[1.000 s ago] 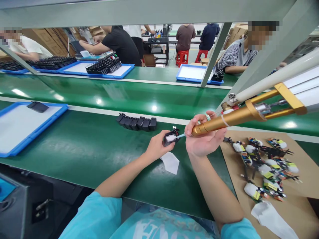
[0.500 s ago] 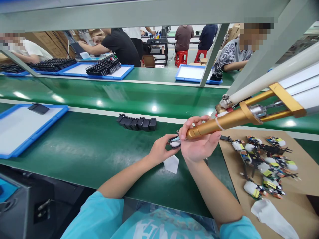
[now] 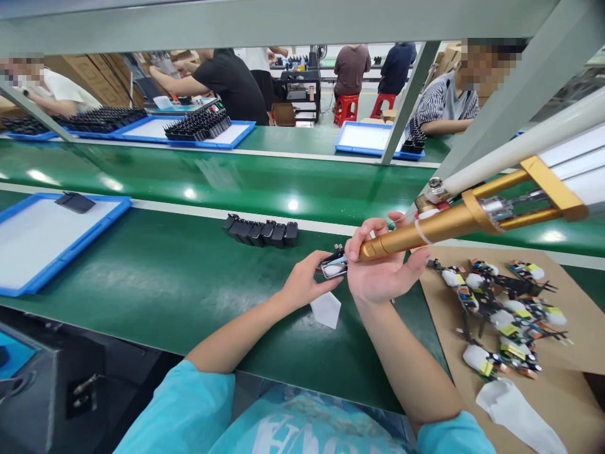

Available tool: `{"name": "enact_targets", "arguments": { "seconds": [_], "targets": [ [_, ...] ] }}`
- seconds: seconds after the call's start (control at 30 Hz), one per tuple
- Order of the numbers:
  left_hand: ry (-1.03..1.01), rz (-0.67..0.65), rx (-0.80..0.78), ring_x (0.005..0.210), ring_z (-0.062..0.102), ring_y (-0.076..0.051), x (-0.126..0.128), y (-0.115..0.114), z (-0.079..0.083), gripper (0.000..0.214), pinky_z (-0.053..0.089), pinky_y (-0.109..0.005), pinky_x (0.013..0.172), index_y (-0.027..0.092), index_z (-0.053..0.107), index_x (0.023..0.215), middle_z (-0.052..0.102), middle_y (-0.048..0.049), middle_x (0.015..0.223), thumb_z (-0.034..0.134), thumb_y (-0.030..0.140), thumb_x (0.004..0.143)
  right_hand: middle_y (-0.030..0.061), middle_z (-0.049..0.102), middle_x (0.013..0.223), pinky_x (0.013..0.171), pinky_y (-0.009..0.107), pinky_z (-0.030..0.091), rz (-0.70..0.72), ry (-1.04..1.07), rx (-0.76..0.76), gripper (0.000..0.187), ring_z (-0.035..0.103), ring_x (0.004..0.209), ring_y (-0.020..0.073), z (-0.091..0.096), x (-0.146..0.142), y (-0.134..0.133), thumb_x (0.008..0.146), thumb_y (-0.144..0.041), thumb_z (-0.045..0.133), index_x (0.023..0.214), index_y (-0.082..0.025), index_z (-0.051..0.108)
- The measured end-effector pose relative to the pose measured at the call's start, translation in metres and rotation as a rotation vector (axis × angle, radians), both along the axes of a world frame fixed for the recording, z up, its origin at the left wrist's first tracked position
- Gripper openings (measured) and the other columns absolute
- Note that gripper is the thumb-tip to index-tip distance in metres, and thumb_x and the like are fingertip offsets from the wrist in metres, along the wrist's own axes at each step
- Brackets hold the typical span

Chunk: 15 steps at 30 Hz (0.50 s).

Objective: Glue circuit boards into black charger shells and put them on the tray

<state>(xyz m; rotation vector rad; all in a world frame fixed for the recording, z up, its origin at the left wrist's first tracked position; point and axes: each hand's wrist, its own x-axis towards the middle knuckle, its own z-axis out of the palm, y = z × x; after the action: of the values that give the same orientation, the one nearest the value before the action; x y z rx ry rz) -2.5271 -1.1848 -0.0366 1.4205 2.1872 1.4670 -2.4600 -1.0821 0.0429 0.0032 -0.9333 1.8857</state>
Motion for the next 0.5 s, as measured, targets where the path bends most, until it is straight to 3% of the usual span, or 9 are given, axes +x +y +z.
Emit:
{"name": "enact_targets", "arguments": {
  "seconds": [0.2,0.33,0.5],
  "targets": [
    [-0.05,-0.036,-0.107,0.085,0.062,-0.017,-0.021,0.0,-0.004,0.039,0.052,-0.03,0.078,0.02,0.055,0.111,0.066,-0.0026,0.098,0.065,0.036,0.077,-0.0029,0.054,0.074,0.037,0.023,0.029,-0.04,-0.002,-0.028,0.052,0.045,0.039,0.0069,0.0,-0.002,0.008,0.077,-0.069,0.032,0.101,-0.027,0.048],
    [0.016,-0.203,-0.254,0.097,0.059,-0.02,-0.054,0.001,-0.02,0.043,0.048,-0.034,0.087,0.023,0.057,0.115,0.063,-0.0036,0.106,0.061,0.022,0.073,-0.0023,0.054,0.075,0.037,0.023,0.028,-0.05,0.011,-0.037,0.051,0.047,0.04,0.0076,-0.001,-0.004,0.015,0.08,-0.067,0.029,0.102,-0.026,0.049],
    [-0.079,-0.352,-0.175,0.112,0.053,-0.02,-0.072,0.001,-0.031,0.062,0.043,-0.038,0.098,0.025,0.047,0.129,0.059,-0.0042,0.119,0.044,0.007,0.07,-0.0028,0.053,0.075,0.037,0.022,0.029,-0.065,-0.002,-0.051,0.05,0.045,0.04,0.0071,-0.002,-0.004,0.021,0.079,-0.067,0.03,0.101,-0.026,0.049]
  ]
}}
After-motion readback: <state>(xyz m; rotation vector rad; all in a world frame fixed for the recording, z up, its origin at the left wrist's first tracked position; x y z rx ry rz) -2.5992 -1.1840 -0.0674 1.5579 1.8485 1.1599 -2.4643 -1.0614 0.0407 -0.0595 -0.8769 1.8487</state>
